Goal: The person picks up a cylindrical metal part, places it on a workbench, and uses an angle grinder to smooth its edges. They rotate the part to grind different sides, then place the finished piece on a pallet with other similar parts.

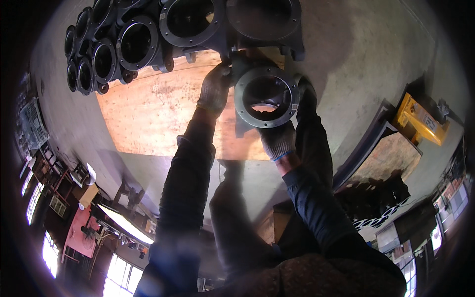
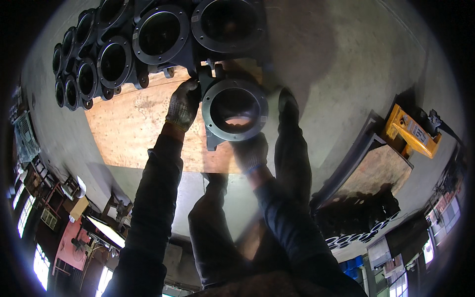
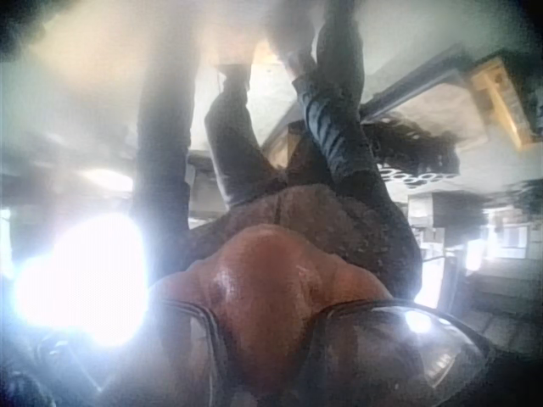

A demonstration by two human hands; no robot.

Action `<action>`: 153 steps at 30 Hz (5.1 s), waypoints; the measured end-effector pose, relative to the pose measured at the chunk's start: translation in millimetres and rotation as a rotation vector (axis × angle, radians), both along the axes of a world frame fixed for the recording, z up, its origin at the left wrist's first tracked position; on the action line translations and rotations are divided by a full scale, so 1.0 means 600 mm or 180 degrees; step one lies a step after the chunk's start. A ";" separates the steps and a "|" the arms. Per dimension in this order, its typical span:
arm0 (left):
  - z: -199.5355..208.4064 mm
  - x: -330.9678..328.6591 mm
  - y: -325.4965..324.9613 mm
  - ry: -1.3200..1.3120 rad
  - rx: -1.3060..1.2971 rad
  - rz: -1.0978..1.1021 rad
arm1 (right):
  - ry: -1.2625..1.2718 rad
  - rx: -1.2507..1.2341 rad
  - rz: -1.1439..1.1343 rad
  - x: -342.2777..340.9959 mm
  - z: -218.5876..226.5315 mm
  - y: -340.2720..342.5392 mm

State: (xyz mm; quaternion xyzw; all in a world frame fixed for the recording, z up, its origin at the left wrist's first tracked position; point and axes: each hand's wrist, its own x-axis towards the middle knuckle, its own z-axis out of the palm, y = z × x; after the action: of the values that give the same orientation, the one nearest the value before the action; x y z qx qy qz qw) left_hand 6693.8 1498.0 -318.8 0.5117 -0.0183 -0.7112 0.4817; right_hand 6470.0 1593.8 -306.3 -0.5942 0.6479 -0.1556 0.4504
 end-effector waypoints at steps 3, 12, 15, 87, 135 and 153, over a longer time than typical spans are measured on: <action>-0.017 0.005 -0.002 -0.1307 -0.0258 -0.0908 | -0.1312 0.0397 -0.1096 0.009 0.007 -0.017; -0.043 0.024 -0.015 -0.0841 -0.0394 -0.0543 | -0.2279 0.0866 -0.1251 0.008 -0.015 -0.025; -0.029 0.011 -0.019 -0.0944 -0.0430 -0.0600 | -0.2613 0.1161 -0.1288 0.006 -0.017 -0.026; 0.719 -0.523 1.109 -0.2746 0.2072 -0.2356 | -0.1980 0.2988 -0.1879 -0.482 0.378 -0.109; 0.538 -0.901 1.552 0.0026 0.3278 0.3310 | 0.1787 0.1545 0.5275 0.766 0.487 1.370; 0.624 -0.780 2.365 0.1041 0.3194 0.9194 | 0.3136 0.0417 0.7225 0.691 0.493 2.085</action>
State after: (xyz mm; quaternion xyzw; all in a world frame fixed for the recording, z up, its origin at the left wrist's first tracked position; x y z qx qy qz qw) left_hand 6225.6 2917.0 55.7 0.1157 0.7629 0.3682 0.5187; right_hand 6884.3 2844.8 -10.5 -0.7908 -0.1263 0.5951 0.0676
